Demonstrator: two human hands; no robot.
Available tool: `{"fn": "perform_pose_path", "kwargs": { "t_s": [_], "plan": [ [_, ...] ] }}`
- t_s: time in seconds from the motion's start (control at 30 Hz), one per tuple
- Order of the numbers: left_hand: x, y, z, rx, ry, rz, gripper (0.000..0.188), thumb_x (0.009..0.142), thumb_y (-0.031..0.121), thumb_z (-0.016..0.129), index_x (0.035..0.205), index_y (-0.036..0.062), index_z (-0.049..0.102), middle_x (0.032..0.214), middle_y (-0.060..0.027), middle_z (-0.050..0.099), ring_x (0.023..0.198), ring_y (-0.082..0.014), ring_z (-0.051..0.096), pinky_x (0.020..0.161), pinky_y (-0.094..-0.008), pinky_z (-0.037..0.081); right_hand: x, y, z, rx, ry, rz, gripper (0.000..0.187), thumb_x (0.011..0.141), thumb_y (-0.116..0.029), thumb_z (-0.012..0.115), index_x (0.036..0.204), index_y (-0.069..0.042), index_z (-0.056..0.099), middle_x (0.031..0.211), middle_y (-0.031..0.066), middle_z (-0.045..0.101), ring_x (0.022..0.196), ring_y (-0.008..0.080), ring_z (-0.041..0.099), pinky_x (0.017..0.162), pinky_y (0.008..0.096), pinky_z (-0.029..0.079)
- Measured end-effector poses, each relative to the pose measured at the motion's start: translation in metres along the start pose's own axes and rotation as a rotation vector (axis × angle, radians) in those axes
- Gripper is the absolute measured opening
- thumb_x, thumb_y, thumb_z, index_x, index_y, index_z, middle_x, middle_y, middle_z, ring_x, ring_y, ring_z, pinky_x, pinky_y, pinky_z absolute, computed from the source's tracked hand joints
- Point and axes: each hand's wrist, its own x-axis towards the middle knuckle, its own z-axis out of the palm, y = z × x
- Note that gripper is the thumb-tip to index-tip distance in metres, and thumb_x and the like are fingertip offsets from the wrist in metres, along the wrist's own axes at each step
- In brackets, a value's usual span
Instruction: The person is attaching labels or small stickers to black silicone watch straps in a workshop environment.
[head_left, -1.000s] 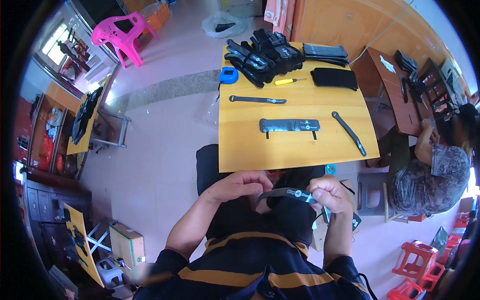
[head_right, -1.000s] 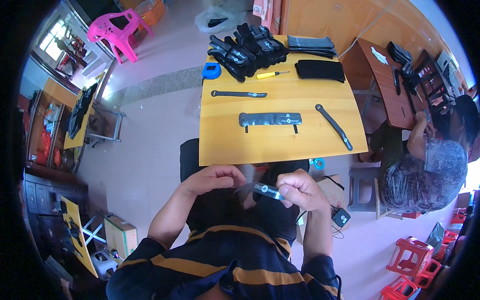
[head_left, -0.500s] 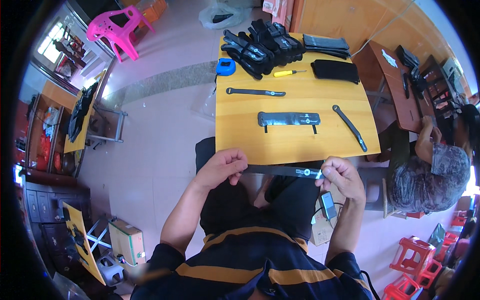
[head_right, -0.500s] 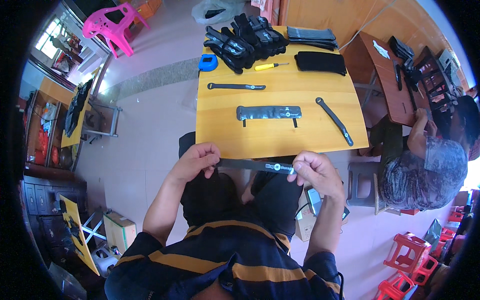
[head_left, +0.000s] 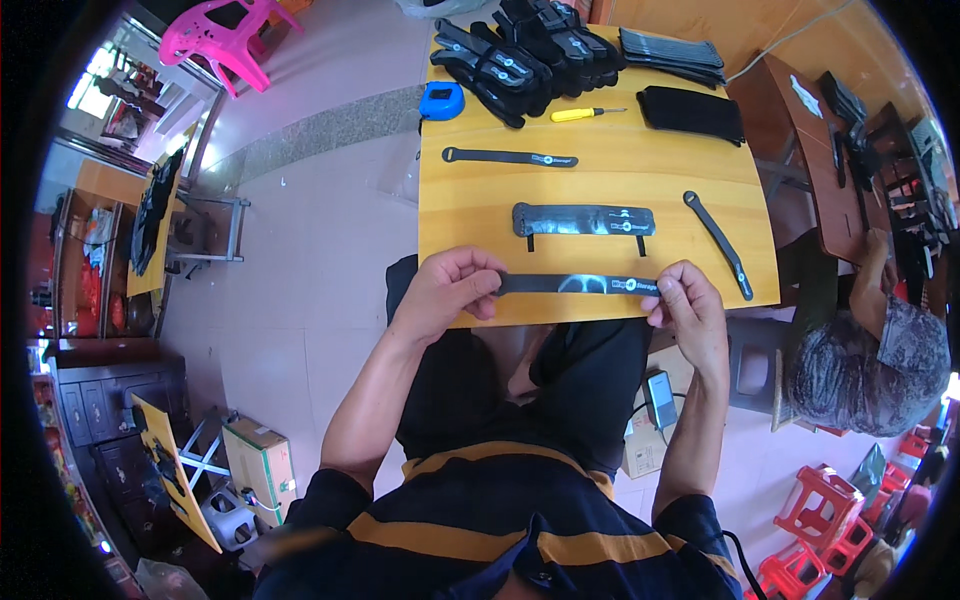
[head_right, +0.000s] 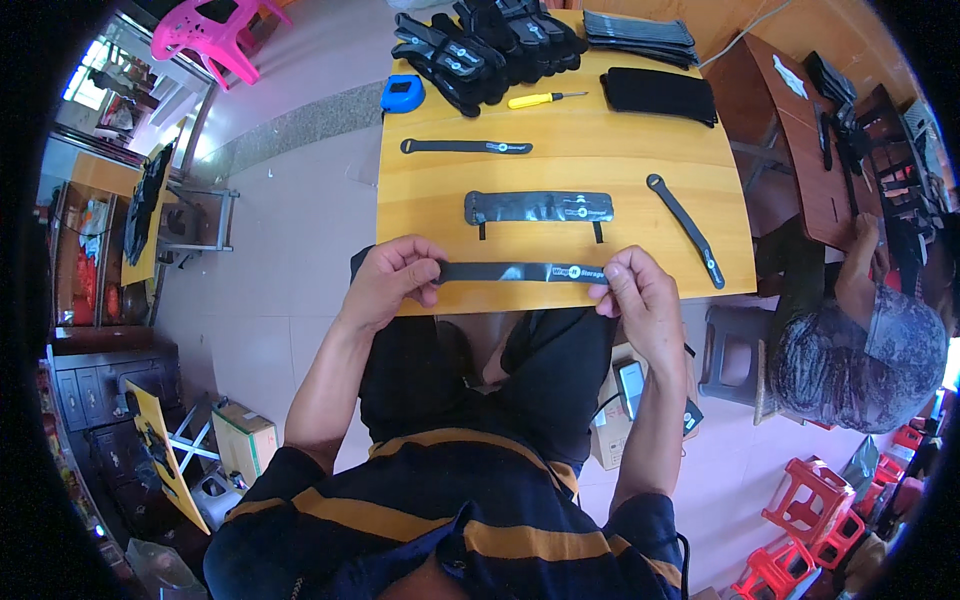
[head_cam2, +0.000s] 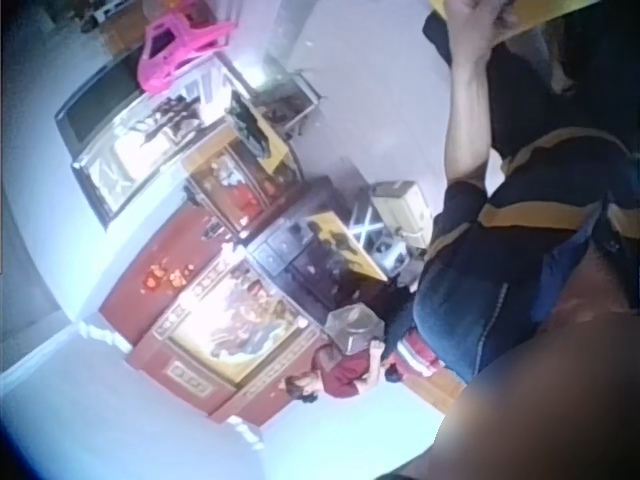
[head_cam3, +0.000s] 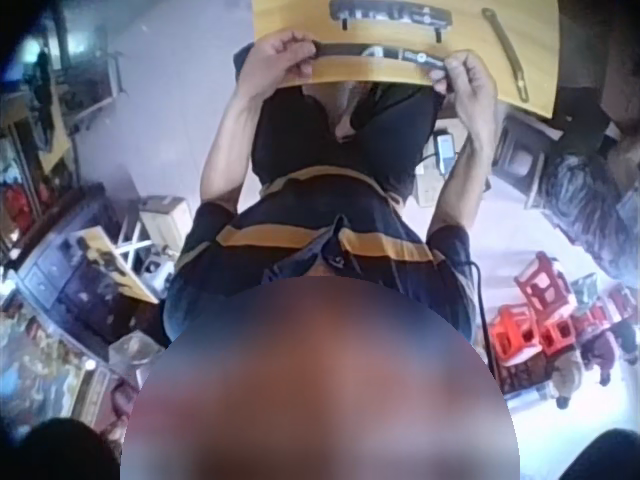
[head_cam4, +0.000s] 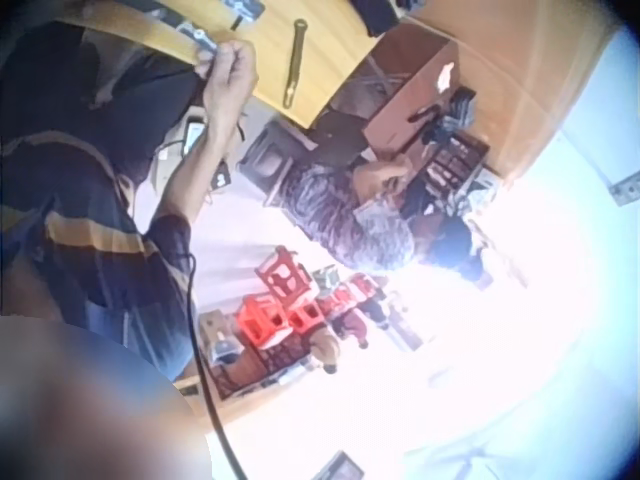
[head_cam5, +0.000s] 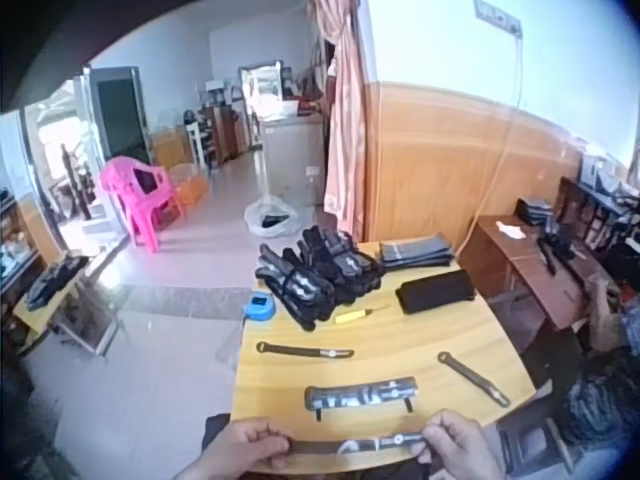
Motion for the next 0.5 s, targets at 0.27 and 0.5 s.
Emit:
{"fn": "perform_pose_path", "kwargs": {
  "t_s": [0.27, 0.5],
  "plan": [
    [0.025, -0.010, 0.002, 0.032, 0.082, 0.029, 0.017, 0.099, 0.007, 0.066, 0.115, 0.0012, 0.069, 0.090, -0.0022, 0.069, 0.073, -0.0085, 0.068, 0.066, -0.0216, 0.058, 0.036, 0.019, -0.002, 0.030, 0.054, -0.091, 0.009, 0.107, -0.008, 0.056, 0.103, -0.002, 0.060, 0.080, -0.0006, 0.060, 0.070, 0.0055, 0.057, 0.064, 0.0199, 0.047],
    [0.048, -0.022, 0.012, 0.188, 0.279, 0.170, 0.012, 0.094, 0.001, 0.071, 0.106, 0.0023, 0.066, 0.090, -0.0010, 0.070, 0.075, -0.0056, 0.065, 0.068, -0.0207, 0.055, 0.059, 0.017, 0.000, -0.097, 0.143, -0.166, 0.007, 0.104, -0.006, 0.060, 0.104, 0.000, 0.064, 0.081, 0.0001, 0.062, 0.069, 0.0067, 0.056, 0.064, 0.0208, 0.047]
  ]
}}
